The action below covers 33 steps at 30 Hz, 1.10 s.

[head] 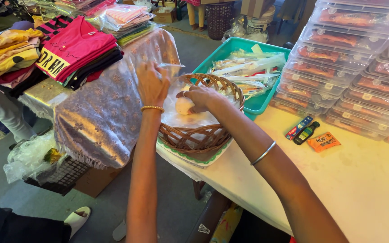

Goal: The person arranges three small boxes on a table, then picks up a plastic bag and places the boxes inside. The person folds the bag to secure the items.

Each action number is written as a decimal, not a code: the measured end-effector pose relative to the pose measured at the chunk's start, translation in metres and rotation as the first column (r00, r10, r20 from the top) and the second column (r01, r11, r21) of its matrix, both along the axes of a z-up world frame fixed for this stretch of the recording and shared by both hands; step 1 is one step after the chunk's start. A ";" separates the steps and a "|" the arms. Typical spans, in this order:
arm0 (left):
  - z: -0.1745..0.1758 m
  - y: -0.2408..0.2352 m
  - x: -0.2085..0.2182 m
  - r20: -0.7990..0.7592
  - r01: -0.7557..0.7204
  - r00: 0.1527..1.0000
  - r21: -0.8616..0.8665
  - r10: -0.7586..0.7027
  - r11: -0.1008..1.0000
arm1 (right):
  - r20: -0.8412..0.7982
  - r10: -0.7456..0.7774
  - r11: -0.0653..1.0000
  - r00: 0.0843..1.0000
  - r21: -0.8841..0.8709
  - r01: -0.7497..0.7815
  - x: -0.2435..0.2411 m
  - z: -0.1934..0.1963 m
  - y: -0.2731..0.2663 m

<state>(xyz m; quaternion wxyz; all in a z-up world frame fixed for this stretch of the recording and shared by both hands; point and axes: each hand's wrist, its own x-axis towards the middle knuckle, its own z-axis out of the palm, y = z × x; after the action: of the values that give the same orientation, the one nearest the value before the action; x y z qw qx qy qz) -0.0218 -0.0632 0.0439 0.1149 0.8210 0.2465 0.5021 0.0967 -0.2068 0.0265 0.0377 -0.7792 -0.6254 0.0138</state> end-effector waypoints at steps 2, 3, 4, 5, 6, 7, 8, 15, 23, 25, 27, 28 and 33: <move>0.017 -0.016 -0.014 0.097 -0.008 0.995 0.060 0.002 0.998 | -0.020 -0.026 0.999 0.999 -0.028 0.026 -0.011 0.009 -0.004; 0.027 -0.025 -0.020 0.194 -0.022 0.981 0.118 -0.001 0.993 | -0.037 -0.052 0.997 0.998 -0.057 0.050 -0.016 0.013 -0.006; 0.029 -0.027 -0.022 0.192 -0.020 0.981 0.119 -0.003 0.993 | -0.039 -0.054 0.997 0.998 -0.056 0.052 -0.016 0.014 -0.008; 0.032 -0.029 -0.024 0.227 -0.051 0.974 0.142 0.018 0.989 | -0.066 -0.045 0.998 0.997 -0.036 0.043 -0.016 0.014 -0.010; 0.034 -0.032 -0.026 0.262 -0.084 0.964 0.162 0.039 0.983 | -0.092 -0.035 0.999 0.995 -0.017 0.034 -0.016 0.014 -0.012; 0.034 -0.031 -0.028 0.260 -0.082 0.965 0.160 0.038 0.984 | -0.094 -0.037 0.999 0.995 -0.019 0.036 -0.013 0.014 -0.015; 0.034 -0.032 -0.029 0.271 -0.051 0.963 0.188 -0.002 0.981 | -0.007 -0.070 0.997 0.998 0.045 0.070 -0.009 0.015 -0.019; 0.040 -0.042 -0.035 0.312 0.154 0.915 0.316 -0.255 0.936 | 0.191 -0.162 0.690 0.968 0.723 -0.027 0.006 0.047 -0.118; 0.087 -0.220 0.009 0.175 0.715 0.615 0.288 -0.769 0.637 | -0.278 -0.110 0.575 0.954 0.766 0.289 0.030 -0.019 -0.287; 0.070 -0.275 0.036 0.211 0.868 0.431 0.171 -0.877 0.467 | -0.402 -0.075 0.594 0.912 0.717 0.365 0.055 -0.066 -0.326; 0.041 -0.327 0.067 0.351 0.961 0.057 -0.273 -0.934 -0.044 | -0.932 0.283 0.717 0.228 0.363 0.595 0.086 -0.123 -0.368; 0.025 -0.349 0.083 0.357 0.960 0.038 -0.273 -0.933 -0.066 | -0.934 0.272 0.707 0.233 0.358 0.610 0.070 -0.109 -0.388; -0.108 -0.431 0.188 0.850 0.771 0.097 -0.393 -0.518 -0.501 | -0.890 0.457 0.589 0.010 0.310 0.746 0.020 -0.076 -0.468</move>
<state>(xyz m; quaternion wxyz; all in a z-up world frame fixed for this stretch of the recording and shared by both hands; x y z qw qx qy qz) 0.1663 -0.4943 -0.0639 0.8749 0.4415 -0.1565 0.1232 0.1172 -0.6746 -0.0493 0.7944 -0.4925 -0.2311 0.2701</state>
